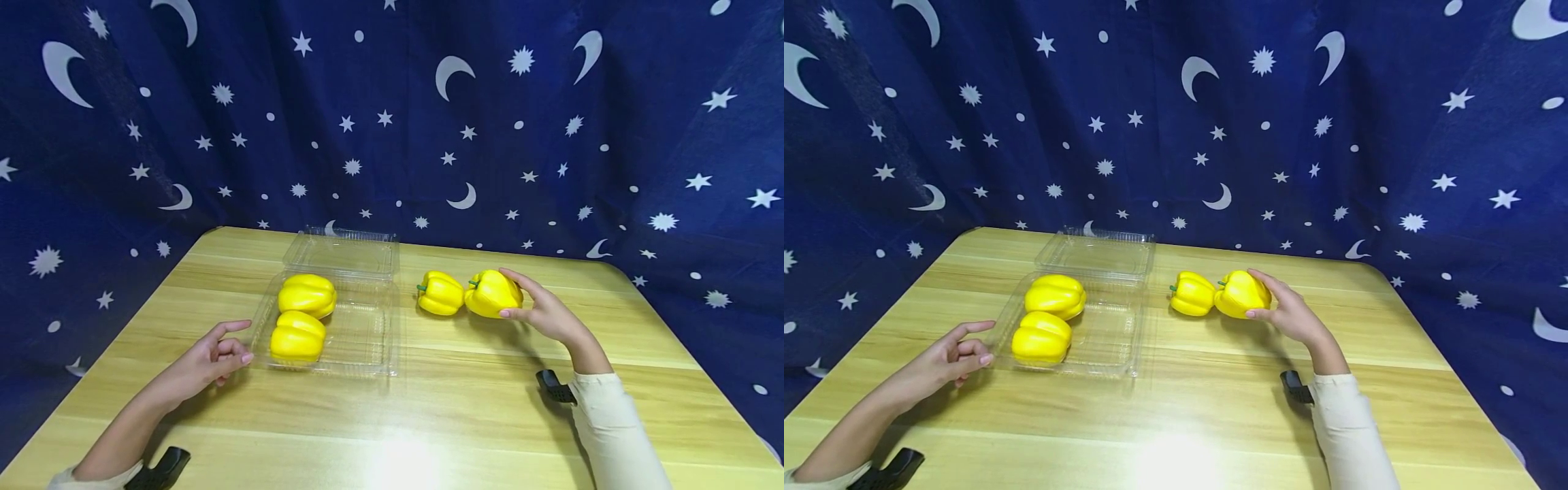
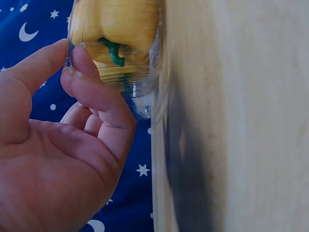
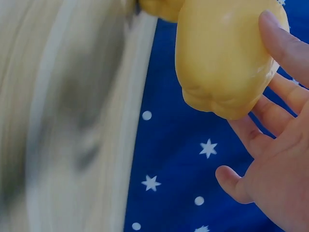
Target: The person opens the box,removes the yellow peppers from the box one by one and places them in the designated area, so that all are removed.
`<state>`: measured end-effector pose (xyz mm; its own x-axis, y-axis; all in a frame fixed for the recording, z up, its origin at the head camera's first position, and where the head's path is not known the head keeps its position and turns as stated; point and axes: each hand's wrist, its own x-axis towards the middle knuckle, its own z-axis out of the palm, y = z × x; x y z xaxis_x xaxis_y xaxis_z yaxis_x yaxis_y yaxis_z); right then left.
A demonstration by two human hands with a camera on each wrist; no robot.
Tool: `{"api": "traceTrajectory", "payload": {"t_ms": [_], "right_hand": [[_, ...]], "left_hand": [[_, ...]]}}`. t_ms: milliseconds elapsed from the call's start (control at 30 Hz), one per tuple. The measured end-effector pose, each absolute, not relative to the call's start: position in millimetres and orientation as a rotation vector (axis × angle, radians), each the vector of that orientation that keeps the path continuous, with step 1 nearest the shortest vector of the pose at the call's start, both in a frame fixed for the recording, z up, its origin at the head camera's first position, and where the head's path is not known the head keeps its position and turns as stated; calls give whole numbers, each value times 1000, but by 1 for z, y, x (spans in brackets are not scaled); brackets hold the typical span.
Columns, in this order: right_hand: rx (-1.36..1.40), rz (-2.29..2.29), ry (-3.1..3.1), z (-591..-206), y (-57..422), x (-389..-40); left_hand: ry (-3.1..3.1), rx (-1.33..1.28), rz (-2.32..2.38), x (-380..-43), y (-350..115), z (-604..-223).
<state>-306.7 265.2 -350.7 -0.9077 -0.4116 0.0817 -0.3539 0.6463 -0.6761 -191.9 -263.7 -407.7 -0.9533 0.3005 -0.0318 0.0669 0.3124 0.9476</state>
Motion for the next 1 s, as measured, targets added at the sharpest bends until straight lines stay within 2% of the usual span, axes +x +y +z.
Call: {"api": "traceTrajectory", "payload": {"t_ms": [1000], "right_hand": [[-614,-1025,2741,-379,285,-323]], "left_hand": [[2379,326,1675,-191,-263,-405]]}}
